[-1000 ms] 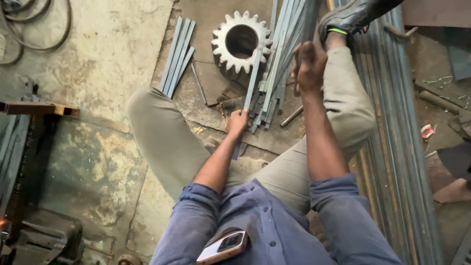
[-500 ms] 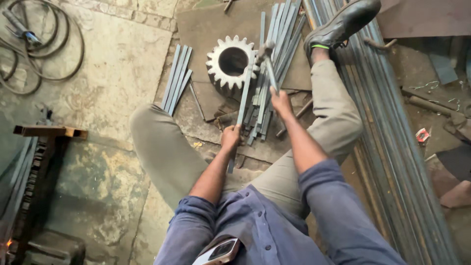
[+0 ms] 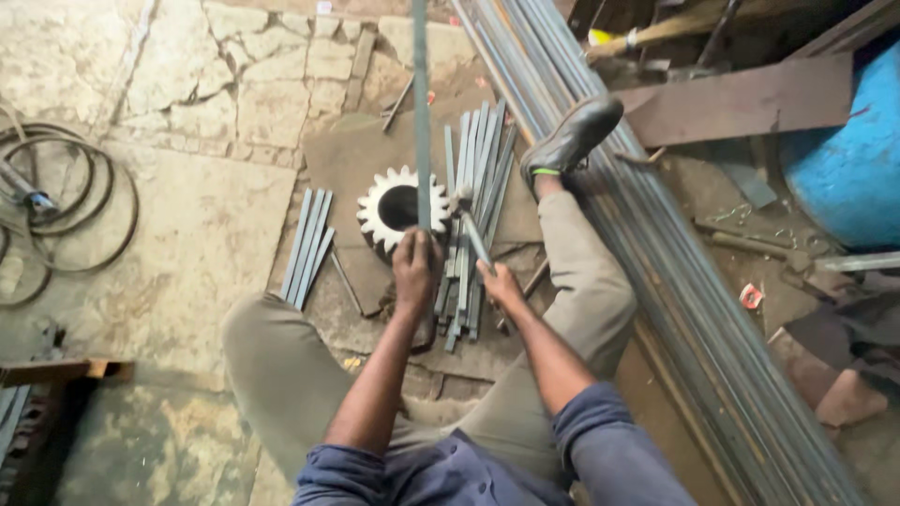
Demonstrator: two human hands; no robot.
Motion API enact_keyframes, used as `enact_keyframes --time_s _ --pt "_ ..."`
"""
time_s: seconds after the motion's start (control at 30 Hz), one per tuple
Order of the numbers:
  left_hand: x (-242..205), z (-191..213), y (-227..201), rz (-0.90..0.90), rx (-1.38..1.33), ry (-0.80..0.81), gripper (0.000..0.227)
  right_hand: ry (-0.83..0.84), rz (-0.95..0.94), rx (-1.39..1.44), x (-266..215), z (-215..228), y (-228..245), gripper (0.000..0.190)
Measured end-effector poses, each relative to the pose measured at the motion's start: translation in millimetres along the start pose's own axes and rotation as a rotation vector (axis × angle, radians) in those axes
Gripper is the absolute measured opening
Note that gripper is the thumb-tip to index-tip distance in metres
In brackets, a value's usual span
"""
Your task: The person sits on the floor and repeatedly hammers metal rods against a large white gear-like object. They pick up individual rods, position them against the gear, and strike them with a hammer, generating sparks. The person continues this repetitive process for the duration of the clip.
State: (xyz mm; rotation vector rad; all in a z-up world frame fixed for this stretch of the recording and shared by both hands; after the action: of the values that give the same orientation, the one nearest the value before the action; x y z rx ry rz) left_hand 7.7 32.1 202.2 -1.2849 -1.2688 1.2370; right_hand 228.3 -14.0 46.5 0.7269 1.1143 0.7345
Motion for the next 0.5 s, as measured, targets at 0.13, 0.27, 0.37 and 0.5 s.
enact_keyframes --time_s 0.13,0.27,0.37,0.5 --pt "44.2 9.8 -42.5 -0.476 0.207 -0.028 0.043 0.023 0.052 0.032 -6.6 -1.2 5.3 0.054" --pt "31.4 32.3 44.1 0.620 -0.444 0.329 0.046 -0.019 0.139 0.020 -2.8 -1.8 15.8 0.054" --pt "-10.4 50.9 110.6 0.809 -0.280 0.314 0.049 -0.039 0.142 0.000 -3.9 -2.5 11.8 0.054" --pt "-57.4 73.1 179.4 0.875 0.162 -0.007 0.053 0.026 0.032 0.181 -3.8 -4.2 3.3 0.054"
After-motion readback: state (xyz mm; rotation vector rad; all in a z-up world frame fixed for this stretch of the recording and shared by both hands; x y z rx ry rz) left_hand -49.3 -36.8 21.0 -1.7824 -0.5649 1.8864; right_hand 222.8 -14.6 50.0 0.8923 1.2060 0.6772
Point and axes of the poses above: each hand's wrist, its own x-axis towards the middle knuckle, its own z-axis out of the back of the hand, y = z × x, the point moved 5 cm from there along x, towards the middle knuckle, and after that the axes turned 7 degrees about x, right-handed, at the moved point
